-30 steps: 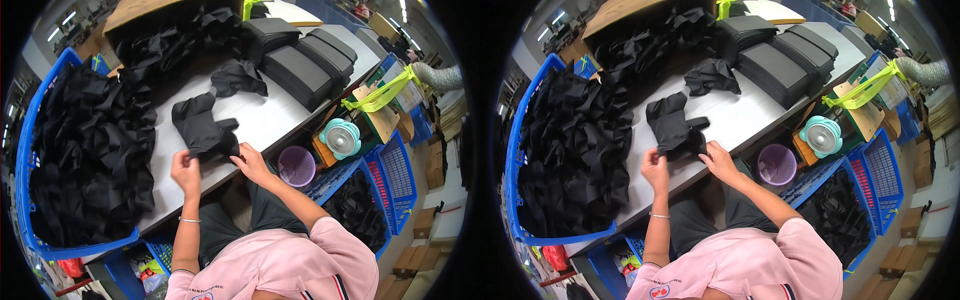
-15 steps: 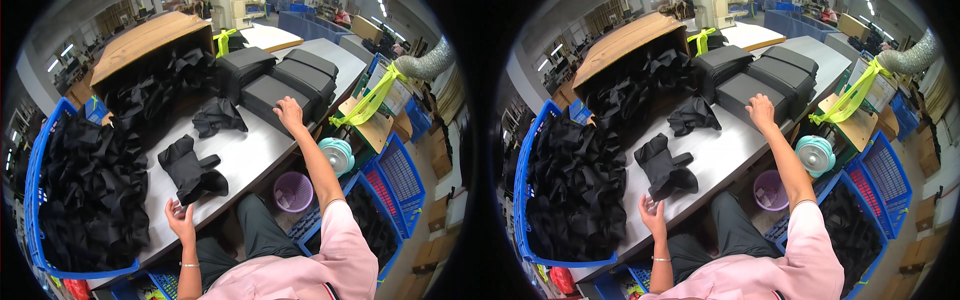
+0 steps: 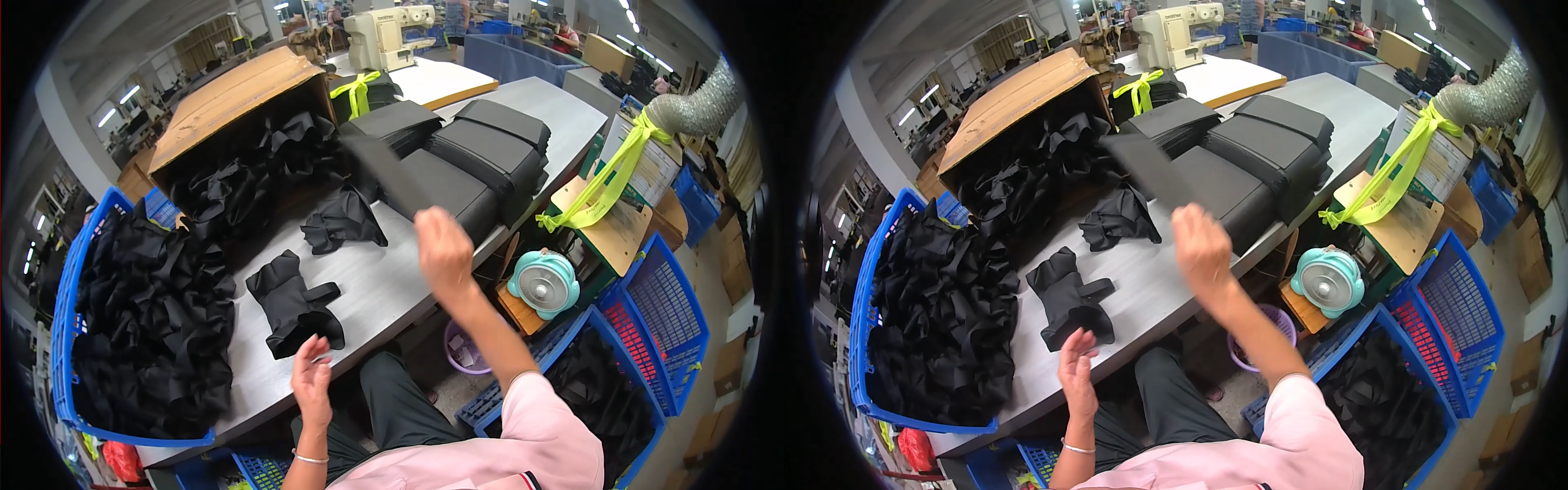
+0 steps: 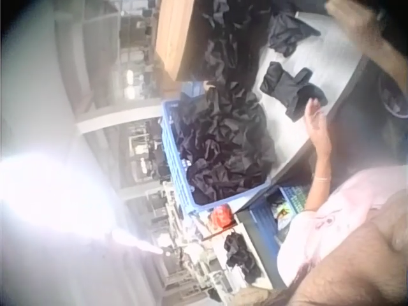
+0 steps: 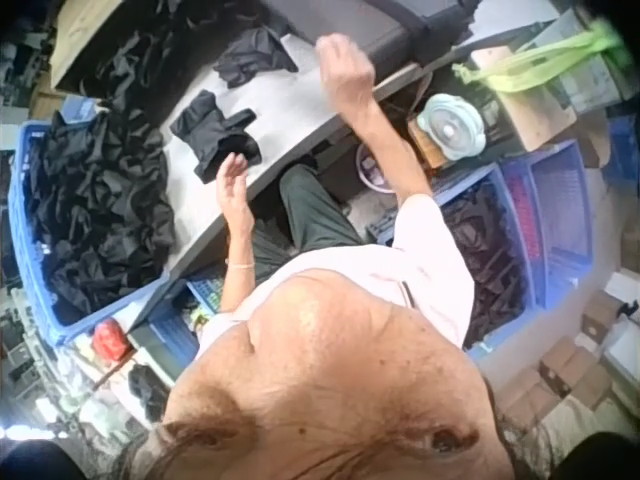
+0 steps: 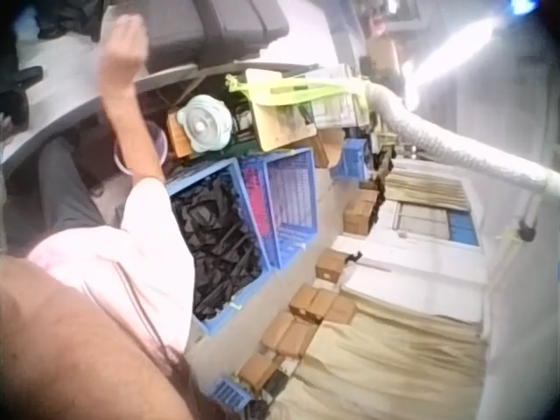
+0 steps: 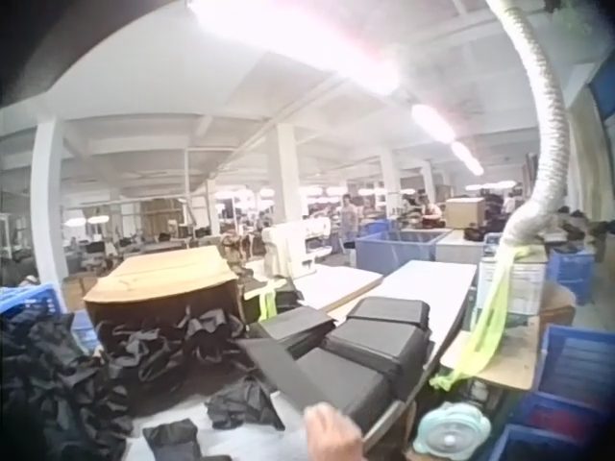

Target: Manually turning black fabric components right-side out and preparing them for further assembly.

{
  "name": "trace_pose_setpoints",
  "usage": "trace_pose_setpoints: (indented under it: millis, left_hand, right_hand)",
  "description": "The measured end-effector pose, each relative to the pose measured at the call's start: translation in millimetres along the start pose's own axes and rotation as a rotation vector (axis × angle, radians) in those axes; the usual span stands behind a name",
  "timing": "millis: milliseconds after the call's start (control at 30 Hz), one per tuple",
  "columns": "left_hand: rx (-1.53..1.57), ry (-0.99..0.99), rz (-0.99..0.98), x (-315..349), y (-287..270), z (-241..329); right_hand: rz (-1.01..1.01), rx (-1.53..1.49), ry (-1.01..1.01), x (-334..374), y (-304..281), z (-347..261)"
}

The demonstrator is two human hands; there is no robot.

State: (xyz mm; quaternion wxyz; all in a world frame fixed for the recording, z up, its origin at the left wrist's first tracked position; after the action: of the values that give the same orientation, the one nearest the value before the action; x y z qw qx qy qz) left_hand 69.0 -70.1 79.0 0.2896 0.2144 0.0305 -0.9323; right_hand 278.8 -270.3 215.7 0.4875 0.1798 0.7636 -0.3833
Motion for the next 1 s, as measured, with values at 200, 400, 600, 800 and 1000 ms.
trace_pose_setpoints:
  millis: [200, 400, 600, 800, 1000]
  left_hand:
    - [0.488, -0.298, -0.052, 5, 46, -42]
    - [0.699, -0.316, -0.105, 28, 87, 11]
    - [0.625, -0.472, -0.003, 56, 75, 14]
    - [0.695, -0.42, -0.006, 57, 51, 41]
    - [0.327, -0.069, 0.046, 69, -12, 87]
  right_hand:
    - [-0.484, -0.773, 0.106, 117, -63, -90]
    - [-1.002, -1.153, 0.755, 202, -66, -60]
    - [-0.855, -0.919, 0.677, 202, -88, -55]
    - [-0.648, -0.732, 0.465, 180, -122, -95]
    - [-0.943, -1.051, 0.711, 202, -93, -132]
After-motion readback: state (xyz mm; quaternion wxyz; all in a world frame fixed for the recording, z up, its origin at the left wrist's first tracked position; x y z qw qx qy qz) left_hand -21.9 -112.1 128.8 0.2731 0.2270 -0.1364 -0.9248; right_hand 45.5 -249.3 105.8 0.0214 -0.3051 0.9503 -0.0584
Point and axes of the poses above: each hand's wrist, its own x-axis away from the middle knuckle, its own y-axis out of the palm, z = x × y, the point moved 10 cm from there along -x, towards the middle knuckle, and after that the axes turned 12 degrees about y, right-handed, at the moved point
